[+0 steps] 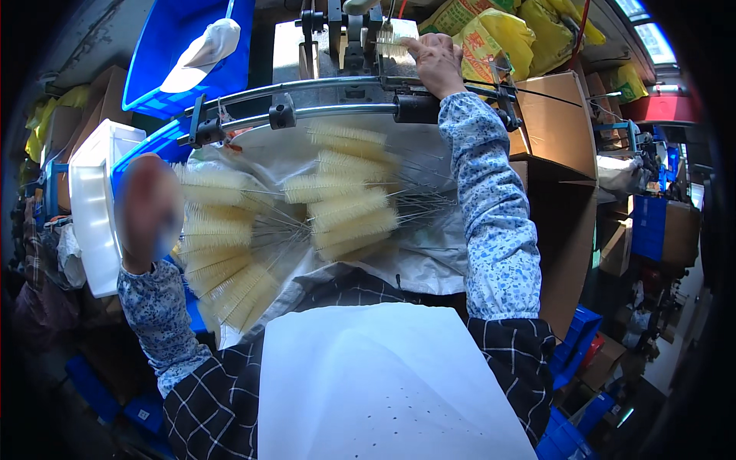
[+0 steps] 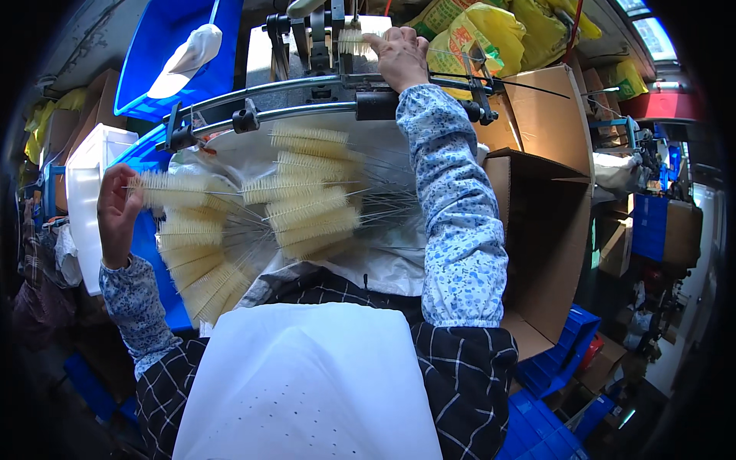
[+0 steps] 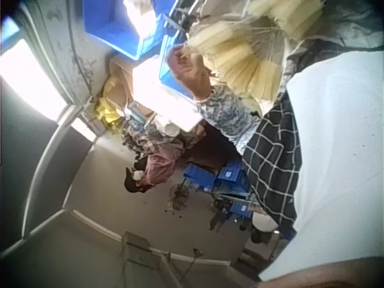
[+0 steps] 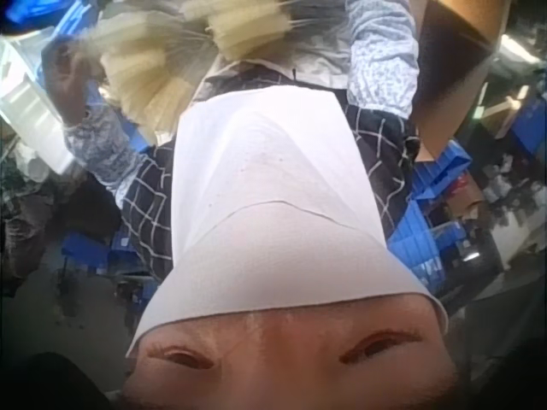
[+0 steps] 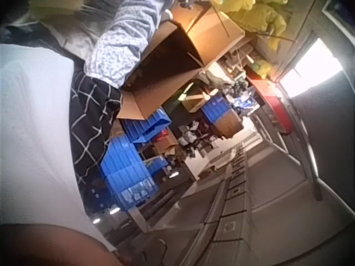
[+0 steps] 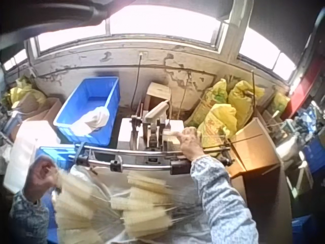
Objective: The person repeatedly picks up a bundle of bristles and a metal wire handle, inserts the bristles into the handle, and places the assembled brush into a machine. The person continues this repetitive assembly process throughout the video.
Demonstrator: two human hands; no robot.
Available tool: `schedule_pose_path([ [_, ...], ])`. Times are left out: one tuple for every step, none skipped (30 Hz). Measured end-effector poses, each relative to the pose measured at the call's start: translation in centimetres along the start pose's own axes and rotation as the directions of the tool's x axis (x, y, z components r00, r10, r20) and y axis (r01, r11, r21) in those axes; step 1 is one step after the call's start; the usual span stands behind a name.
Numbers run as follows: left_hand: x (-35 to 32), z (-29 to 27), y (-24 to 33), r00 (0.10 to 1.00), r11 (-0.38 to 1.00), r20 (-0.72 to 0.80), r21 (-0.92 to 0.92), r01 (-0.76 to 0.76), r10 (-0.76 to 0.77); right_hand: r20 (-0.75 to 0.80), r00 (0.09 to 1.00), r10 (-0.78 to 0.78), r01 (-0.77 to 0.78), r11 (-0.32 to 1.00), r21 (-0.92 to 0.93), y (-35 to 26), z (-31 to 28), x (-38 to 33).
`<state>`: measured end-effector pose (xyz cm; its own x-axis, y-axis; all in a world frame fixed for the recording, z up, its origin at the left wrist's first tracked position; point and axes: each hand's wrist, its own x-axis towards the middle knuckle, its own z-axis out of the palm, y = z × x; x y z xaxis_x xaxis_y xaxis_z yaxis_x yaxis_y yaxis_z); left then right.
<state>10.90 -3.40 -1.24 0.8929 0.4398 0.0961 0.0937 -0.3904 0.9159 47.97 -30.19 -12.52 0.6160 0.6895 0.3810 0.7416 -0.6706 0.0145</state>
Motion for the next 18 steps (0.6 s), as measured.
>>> schedule_pose_path([
  [-0.1, -0.5, 0.5, 0.999, 0.999, -0.024, 0.034, -0.024, 0.025, 0.029, 1.000, 0.002, -0.002, 1.000, -0.017, 0.3, 0.3, 0.2],
  [-0.3, -1.2, 0.7, 0.998, 0.996, -0.048, 0.070, -0.046, 0.050, 0.037, 0.999, -0.013, 0.013, 1.000, -0.009, 0.5, 0.7, 0.4],
  [-0.4, -1.8, 0.9, 0.997, 0.990, -0.044, 0.127, -0.058, 0.064, 0.045, 0.999, -0.026, 0.026, 1.000, -0.003, 0.8, 1.0, 0.6],
  [-0.5, -2.1, 1.4, 0.994, 0.986, -0.064, 0.146, -0.075, 0.085, 0.053, 0.998, -0.037, 0.037, 0.999, 0.002, 1.1, 1.3, 0.5],
  [-0.8, -2.5, 2.0, 0.991, 0.981, -0.091, 0.172, -0.085, 0.102, 0.111, 0.993, -0.037, 0.037, 0.999, -0.003, 1.1, 1.3, 0.6],
  [-1.2, -2.8, 2.4, 0.986, 0.976, -0.116, 0.198, -0.096, 0.121, 0.039, 0.999, -0.030, 0.030, 1.000, -0.008, 1.2, 1.3, 0.3],
  [-1.9, -4.0, 2.0, 0.987, 0.978, -0.140, 0.201, -0.055, 0.084, -0.033, 0.999, -0.022, 0.021, 1.000, -0.013, 1.4, 1.2, -0.4],
  [-2.2, -4.4, 1.9, 0.974, 0.970, -0.190, 0.227, -0.082, 0.127, -0.108, 0.994, -0.020, 0.017, 1.000, -0.025, 1.7, 0.9, -0.8],
  [-2.4, -4.9, 1.9, 0.966, 0.969, -0.216, 0.230, -0.093, 0.144, -0.075, 0.996, 0.043, -0.049, 0.995, -0.085, 2.3, 0.2, -1.5],
  [-2.5, -5.4, 1.8, 0.957, 0.967, -0.243, 0.234, -0.103, 0.160, -0.019, 0.986, 0.165, -0.166, 0.979, -0.116, 2.8, -0.7, -2.1],
  [-2.6, -5.7, 1.8, 0.944, 0.974, -0.300, 0.215, -0.074, 0.137, 0.008, 0.973, 0.230, -0.227, 0.966, -0.126, 3.3, -1.3, -2.7],
  [-2.7, -5.7, 2.0, 0.932, 0.972, -0.328, 0.219, -0.086, 0.156, 0.034, 0.955, 0.294, -0.287, 0.948, -0.137, 3.5, -1.7, -3.1],
  [-2.7, -5.6, 2.3, 0.918, 0.970, -0.357, 0.224, -0.097, 0.174, 0.007, 0.958, 0.287, -0.285, 0.955, -0.077, 3.5, -1.8, -3.3],
  [-2.6, -5.5, 2.5, 0.903, 0.967, -0.383, 0.228, -0.111, 0.194, -0.022, 0.959, 0.283, -0.284, 0.959, -0.019, 3.5, -1.9, -3.5],
  [-2.5, -5.5, 2.6, 0.898, 0.966, -0.378, 0.209, -0.153, 0.224, -0.051, 0.959, 0.280, -0.278, 0.960, 0.040, 3.5, -1.9, -3.7],
  [-2.5, -5.6, 2.7, 0.900, 0.970, -0.376, 0.183, -0.160, 0.220, -0.066, 0.955, 0.289, -0.281, 0.953, 0.117, 3.8, -1.4, -3.7],
  [-2.5, -5.8, 2.7, 0.902, 0.973, -0.373, 0.159, -0.167, 0.216, -0.081, 0.950, 0.300, -0.280, 0.940, 0.195, 3.8, -0.9, -3.5],
  [-2.6, -5.9, 2.8, 0.904, 0.976, -0.371, 0.135, -0.172, 0.211, -0.094, 0.946, 0.311, -0.276, 0.922, 0.273, 3.8, -0.7, -3.4],
])
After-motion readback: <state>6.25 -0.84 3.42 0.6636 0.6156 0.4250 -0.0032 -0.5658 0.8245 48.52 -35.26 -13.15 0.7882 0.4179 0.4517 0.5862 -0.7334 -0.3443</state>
